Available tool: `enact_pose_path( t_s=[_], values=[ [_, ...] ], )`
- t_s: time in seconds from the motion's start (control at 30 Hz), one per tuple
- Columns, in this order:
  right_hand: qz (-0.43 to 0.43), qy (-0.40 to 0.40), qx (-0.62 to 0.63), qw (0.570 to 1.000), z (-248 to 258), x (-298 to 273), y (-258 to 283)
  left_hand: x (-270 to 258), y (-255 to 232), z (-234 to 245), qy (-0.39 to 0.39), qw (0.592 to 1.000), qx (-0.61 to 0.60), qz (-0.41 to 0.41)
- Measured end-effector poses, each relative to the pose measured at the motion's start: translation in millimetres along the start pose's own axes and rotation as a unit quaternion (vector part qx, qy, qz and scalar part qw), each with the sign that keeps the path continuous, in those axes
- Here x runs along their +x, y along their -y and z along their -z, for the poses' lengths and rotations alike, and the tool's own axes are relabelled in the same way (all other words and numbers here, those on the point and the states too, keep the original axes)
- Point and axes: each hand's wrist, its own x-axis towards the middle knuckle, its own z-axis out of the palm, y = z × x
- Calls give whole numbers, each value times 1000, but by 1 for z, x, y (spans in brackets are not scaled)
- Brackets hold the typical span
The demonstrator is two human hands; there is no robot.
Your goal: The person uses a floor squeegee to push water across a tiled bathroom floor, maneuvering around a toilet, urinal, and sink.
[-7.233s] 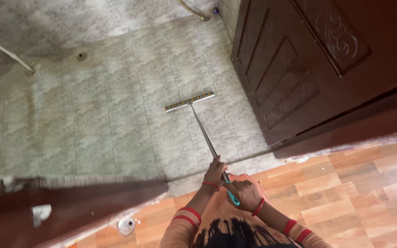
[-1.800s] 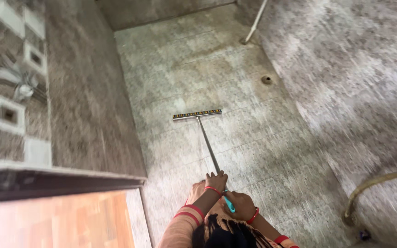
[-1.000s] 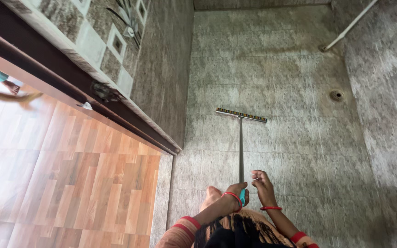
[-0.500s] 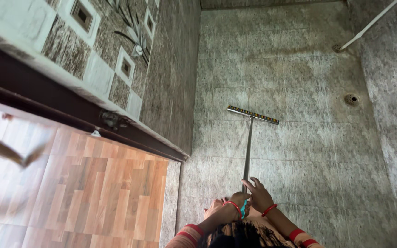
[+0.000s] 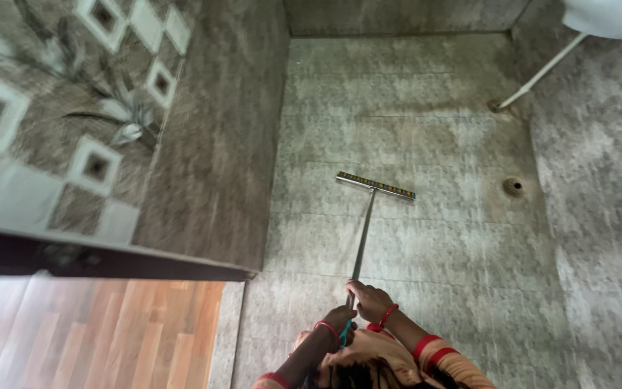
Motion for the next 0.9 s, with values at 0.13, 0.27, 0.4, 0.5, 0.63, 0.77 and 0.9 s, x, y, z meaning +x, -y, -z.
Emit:
enact_pose_path(
  t_s=[0.13, 0.27, 0.4, 0.5, 0.63, 0.77, 0.9],
  values=[
    [-1, 2, -27, 1000, 26, 5, -24, 17, -5, -29, 9, 999, -33, 27],
    [-6, -27, -27, 999, 25, 3, -31, 20, -3, -32, -4, 1000, -4, -1],
    [1, -57, -24, 998, 5, 1, -19, 4, 6, -21, -21, 999, 5, -41],
    [55, -92, -7, 994, -26, 8, -2, -33, 17, 1, -39, 997, -28, -65],
    [106, -65, 20, 992, -77, 10, 32, -94, 51, 57, -17, 991, -93, -100],
    [142, -45, -1, 989, -139, -2, 86, -148, 109, 118, -45, 982, -162, -91],
    [290, 61, -223, 929, -178, -23, 137, -190, 170, 156, -78, 979, -158, -104]
  ],
)
